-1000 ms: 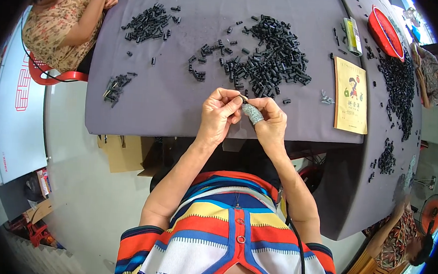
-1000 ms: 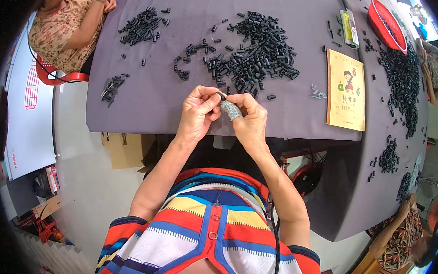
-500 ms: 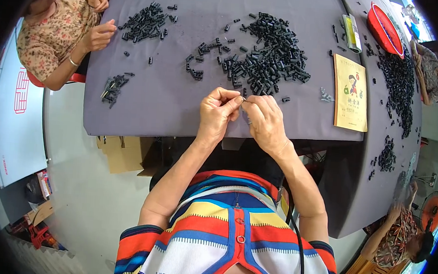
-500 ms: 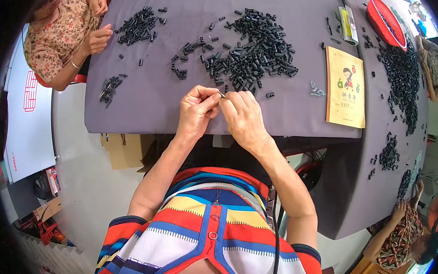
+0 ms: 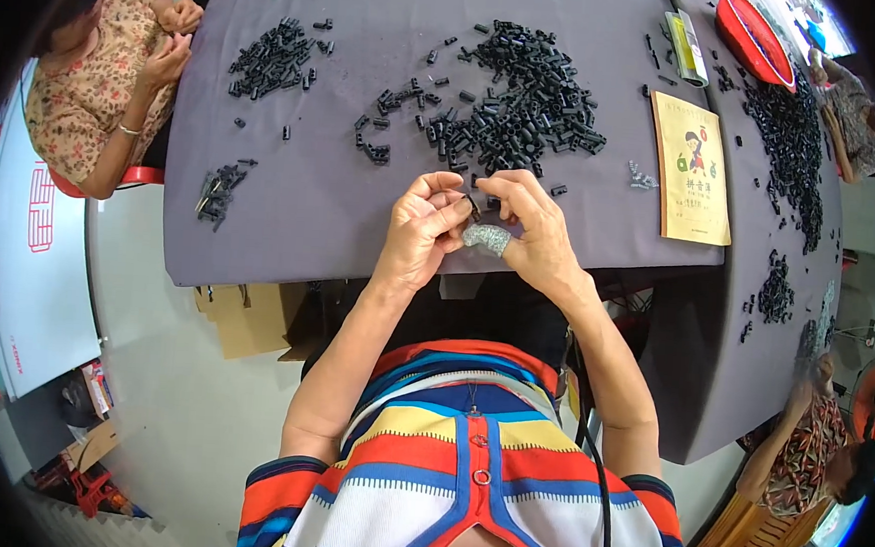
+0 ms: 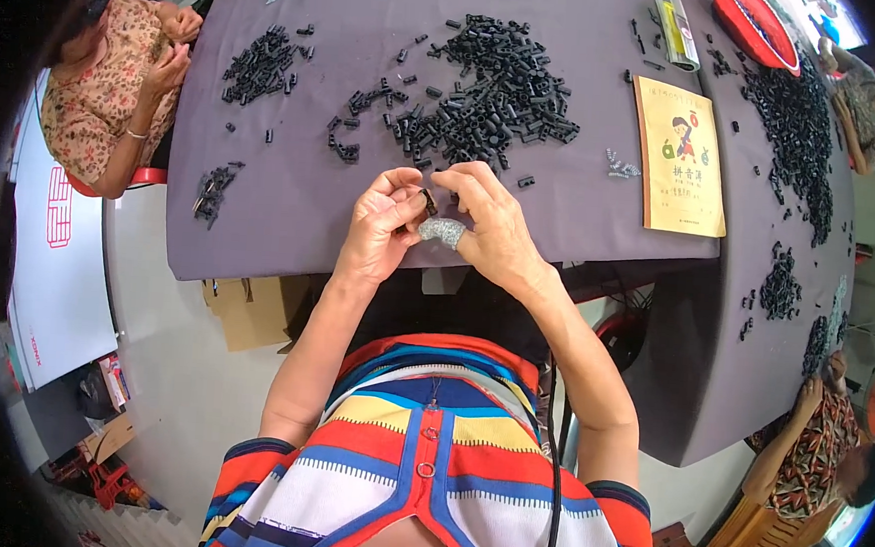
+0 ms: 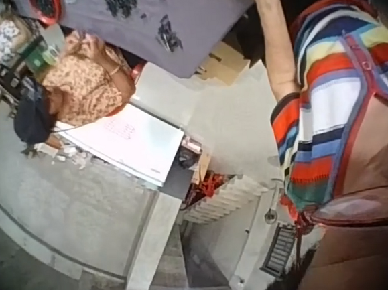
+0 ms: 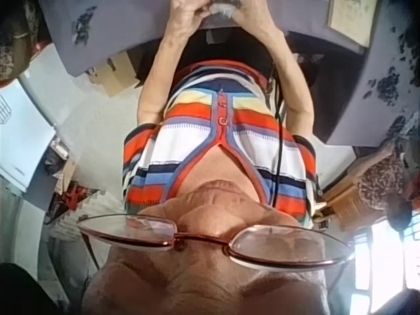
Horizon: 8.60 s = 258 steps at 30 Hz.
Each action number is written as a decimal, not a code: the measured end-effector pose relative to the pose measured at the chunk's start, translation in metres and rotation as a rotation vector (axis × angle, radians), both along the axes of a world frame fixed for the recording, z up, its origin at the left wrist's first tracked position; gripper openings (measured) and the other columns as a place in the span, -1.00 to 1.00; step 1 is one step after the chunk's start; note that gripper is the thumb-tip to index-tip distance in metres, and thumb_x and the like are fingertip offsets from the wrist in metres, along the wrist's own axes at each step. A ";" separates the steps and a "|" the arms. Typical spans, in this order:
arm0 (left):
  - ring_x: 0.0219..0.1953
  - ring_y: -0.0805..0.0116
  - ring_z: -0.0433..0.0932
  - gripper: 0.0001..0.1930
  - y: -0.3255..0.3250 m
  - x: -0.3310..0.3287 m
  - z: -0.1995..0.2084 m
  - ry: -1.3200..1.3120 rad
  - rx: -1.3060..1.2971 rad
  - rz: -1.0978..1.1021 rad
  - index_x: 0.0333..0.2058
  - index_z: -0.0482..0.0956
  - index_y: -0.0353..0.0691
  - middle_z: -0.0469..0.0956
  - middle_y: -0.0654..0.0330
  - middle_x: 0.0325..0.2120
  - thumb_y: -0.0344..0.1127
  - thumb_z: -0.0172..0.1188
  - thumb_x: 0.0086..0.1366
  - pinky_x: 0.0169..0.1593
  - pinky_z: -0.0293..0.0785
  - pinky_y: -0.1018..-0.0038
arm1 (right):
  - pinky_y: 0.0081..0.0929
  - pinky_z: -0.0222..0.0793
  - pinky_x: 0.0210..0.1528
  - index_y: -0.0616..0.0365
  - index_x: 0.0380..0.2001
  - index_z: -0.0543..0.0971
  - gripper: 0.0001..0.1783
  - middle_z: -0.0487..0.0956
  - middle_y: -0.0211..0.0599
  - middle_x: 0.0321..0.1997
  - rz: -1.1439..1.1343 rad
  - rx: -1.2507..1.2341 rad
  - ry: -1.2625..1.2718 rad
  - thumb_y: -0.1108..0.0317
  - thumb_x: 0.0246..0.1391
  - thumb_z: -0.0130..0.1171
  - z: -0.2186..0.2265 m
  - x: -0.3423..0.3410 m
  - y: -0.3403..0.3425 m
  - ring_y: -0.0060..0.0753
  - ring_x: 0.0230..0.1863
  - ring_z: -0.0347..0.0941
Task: Manually assembling small black plastic components into a container at a workshop table.
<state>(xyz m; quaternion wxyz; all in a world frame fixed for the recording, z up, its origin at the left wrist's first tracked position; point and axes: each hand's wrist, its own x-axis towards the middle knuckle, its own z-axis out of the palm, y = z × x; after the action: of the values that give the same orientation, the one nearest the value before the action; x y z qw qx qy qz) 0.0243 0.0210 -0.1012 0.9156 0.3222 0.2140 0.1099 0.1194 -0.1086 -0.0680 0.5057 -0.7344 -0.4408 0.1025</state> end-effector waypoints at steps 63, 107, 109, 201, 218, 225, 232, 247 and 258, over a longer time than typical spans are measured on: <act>-0.61 0.59 0.38 -0.92 -0.015 0.005 0.001 0.124 -0.097 0.018 -0.37 0.53 -0.20 0.52 0.29 -0.54 -0.47 0.22 0.13 -0.61 0.18 0.68 | -0.41 0.42 -0.41 0.23 -0.36 0.49 -0.68 0.50 -0.20 -0.40 -0.145 0.072 -0.018 0.71 -0.31 0.09 -0.009 -0.015 -0.011 -0.18 -0.42 0.48; -0.61 0.63 0.34 -0.81 -0.027 0.004 0.013 0.079 0.237 0.042 -0.16 0.49 -0.28 0.50 0.27 -0.47 -0.46 0.10 0.23 -0.63 0.14 0.73 | -0.26 0.34 -0.34 0.28 -0.35 0.43 -0.87 0.50 0.02 -0.45 -0.093 -0.089 0.321 0.52 -0.03 0.04 -0.015 -0.013 -0.014 0.07 -0.38 0.45; -0.59 0.63 0.35 -0.80 -0.019 -0.002 0.015 0.104 0.429 -0.075 -0.13 0.48 -0.30 0.45 0.30 -0.49 -0.42 0.05 0.27 -0.61 0.19 0.69 | -0.26 0.33 -0.34 0.28 -0.36 0.42 -0.88 0.49 0.01 -0.46 -0.047 -0.099 0.264 0.52 -0.03 0.04 -0.010 -0.014 -0.014 0.07 -0.39 0.44; -0.56 0.52 0.30 -0.81 -0.027 0.007 0.005 0.092 0.985 -0.078 -0.39 0.38 -0.30 0.36 0.26 -0.63 -0.28 0.01 0.32 -0.46 0.29 0.53 | -0.21 0.20 -0.53 0.27 -0.46 0.33 -0.94 0.36 0.03 -0.60 -0.173 0.026 0.045 0.54 -0.04 -0.02 -0.026 -0.004 -0.004 0.20 -0.53 0.30; -0.63 0.72 0.13 -0.82 -0.025 0.007 0.005 0.068 0.608 -0.100 -0.35 0.36 -0.17 0.25 0.44 -0.63 -0.19 0.00 0.34 -0.59 0.06 0.74 | -0.58 0.36 -0.43 0.26 -0.23 0.43 -0.80 0.47 -0.35 -0.50 -0.089 0.061 0.500 0.61 0.06 -0.12 -0.022 -0.006 -0.017 -0.58 -0.50 0.39; -0.62 0.72 0.14 -0.80 -0.024 0.006 0.010 0.046 0.579 -0.107 -0.29 0.40 -0.24 0.24 0.44 -0.64 -0.22 -0.06 0.37 -0.57 0.08 0.73 | -0.66 0.39 -0.38 0.25 -0.21 0.49 -0.70 0.50 -0.40 -0.38 -0.086 0.149 0.519 0.73 -0.01 -0.08 -0.025 -0.004 -0.017 -0.65 -0.42 0.42; -0.62 0.70 0.15 -0.81 -0.024 0.008 0.013 0.068 0.555 -0.124 -0.28 0.39 -0.25 0.24 0.42 -0.65 -0.24 -0.07 0.37 -0.57 0.09 0.72 | -0.73 0.33 -0.41 0.24 -0.22 0.51 -0.77 0.49 -0.48 -0.47 -0.106 0.194 0.579 0.66 0.04 -0.01 -0.025 -0.003 -0.016 -0.72 -0.48 0.38; -0.66 0.72 0.13 -0.85 -0.025 0.008 0.010 0.081 0.595 -0.141 -0.35 0.35 -0.22 0.24 0.44 -0.66 -0.27 -0.03 0.34 -0.62 0.05 0.73 | -0.72 0.28 -0.42 0.22 -0.26 0.48 -0.84 0.49 -0.50 -0.42 -0.060 0.147 0.565 0.60 0.05 0.03 -0.027 -0.005 -0.017 -0.74 -0.44 0.35; -0.70 0.75 0.10 -0.85 -0.020 0.007 0.008 0.079 0.488 -0.171 -0.31 0.38 -0.19 0.22 0.47 -0.69 -0.23 0.03 0.32 -0.66 0.00 0.74 | -0.75 0.22 -0.45 0.21 -0.31 0.47 -0.87 0.41 -0.58 -0.48 -0.173 0.171 0.594 0.57 0.02 0.12 -0.017 0.018 -0.034 -0.80 -0.46 0.26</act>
<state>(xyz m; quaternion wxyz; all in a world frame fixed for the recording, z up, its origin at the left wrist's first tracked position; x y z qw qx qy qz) 0.0309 0.0006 -0.0931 0.8076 0.5546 0.1888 0.0676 0.1370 -0.1424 -0.0849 0.6789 -0.6621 -0.2171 0.2317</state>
